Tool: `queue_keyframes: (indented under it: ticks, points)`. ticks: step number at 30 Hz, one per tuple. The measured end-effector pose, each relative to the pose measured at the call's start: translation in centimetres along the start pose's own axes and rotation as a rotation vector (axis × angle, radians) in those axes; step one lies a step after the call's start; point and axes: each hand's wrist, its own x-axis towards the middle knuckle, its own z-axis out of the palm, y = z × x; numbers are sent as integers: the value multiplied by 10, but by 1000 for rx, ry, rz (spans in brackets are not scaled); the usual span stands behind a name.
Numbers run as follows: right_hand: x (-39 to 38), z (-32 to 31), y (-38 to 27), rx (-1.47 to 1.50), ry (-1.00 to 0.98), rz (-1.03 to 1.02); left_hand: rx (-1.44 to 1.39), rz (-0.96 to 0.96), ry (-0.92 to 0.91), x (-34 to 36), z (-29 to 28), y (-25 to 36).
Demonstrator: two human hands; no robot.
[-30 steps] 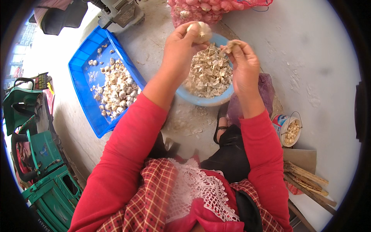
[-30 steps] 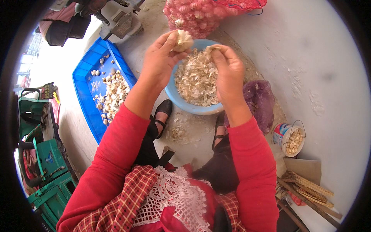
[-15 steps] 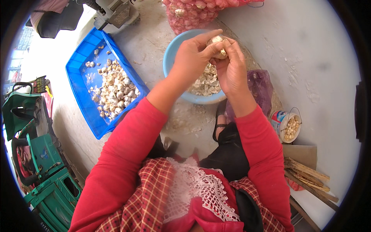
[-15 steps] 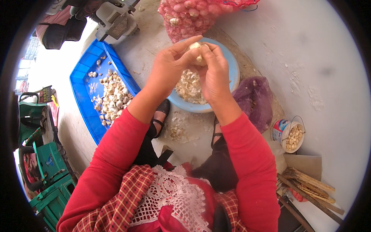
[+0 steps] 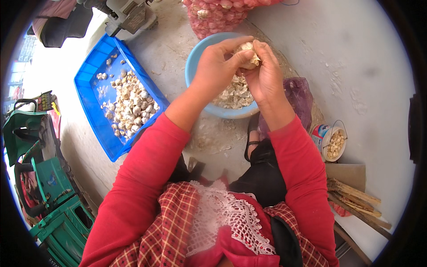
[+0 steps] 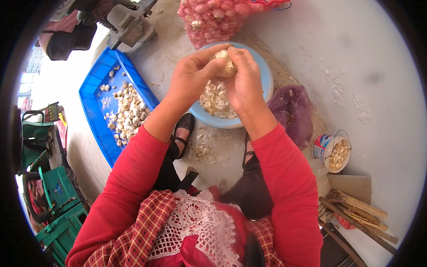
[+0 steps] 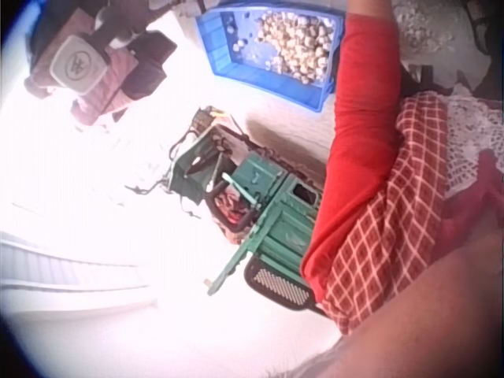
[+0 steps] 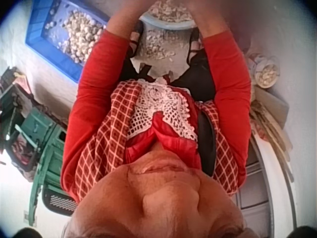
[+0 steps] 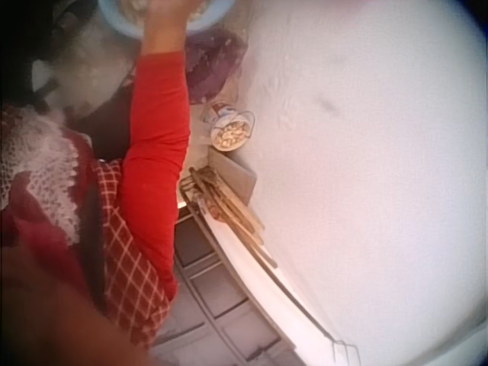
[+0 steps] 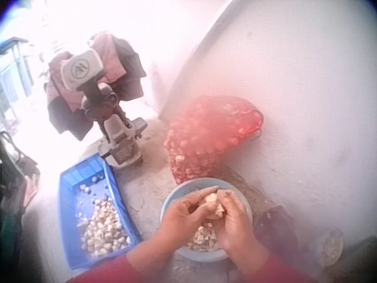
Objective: The person sits on the floor and peels garlic cloves by hand, separating the skins and placing the peeled cloves into a blue basin. The person repeatedly picks up garlic from a mesh bag and a blue tray, peels each clove, and discards the skins into the basin.
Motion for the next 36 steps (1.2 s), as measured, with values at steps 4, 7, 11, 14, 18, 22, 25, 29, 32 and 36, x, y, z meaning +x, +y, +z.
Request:
queue_keyframes:
  ticks: [4,7,11,14,18,22,25,29,32,36]
  points:
    - [-1,1,5,11,-61,-36,51,-42,12,2,-2,6]
    - [-1,-1,4,-15,-59,-42,56,-64,-8,0,-3,8]
    - [1,-5,-1,68,-24,-56,196,91,-56,2,-1,3]
    - [3,-5,2,87,0,-67,185,93,-89,2,0,1]
    - [6,-9,4,168,99,8,421,190,-133,-4,5,4]
    - [13,-19,-1,219,63,98,345,179,-144,-2,6,6]
    - [14,-23,3,131,80,81,54,86,-45,3,5,4]
    - [12,-24,11,-89,196,170,-237,-41,-61,5,-4,5]
    - [11,-22,8,-440,110,118,-264,-37,-67,5,-8,8]
    - [9,-14,-2,-175,2,-13,-208,-48,-59,4,-11,11]
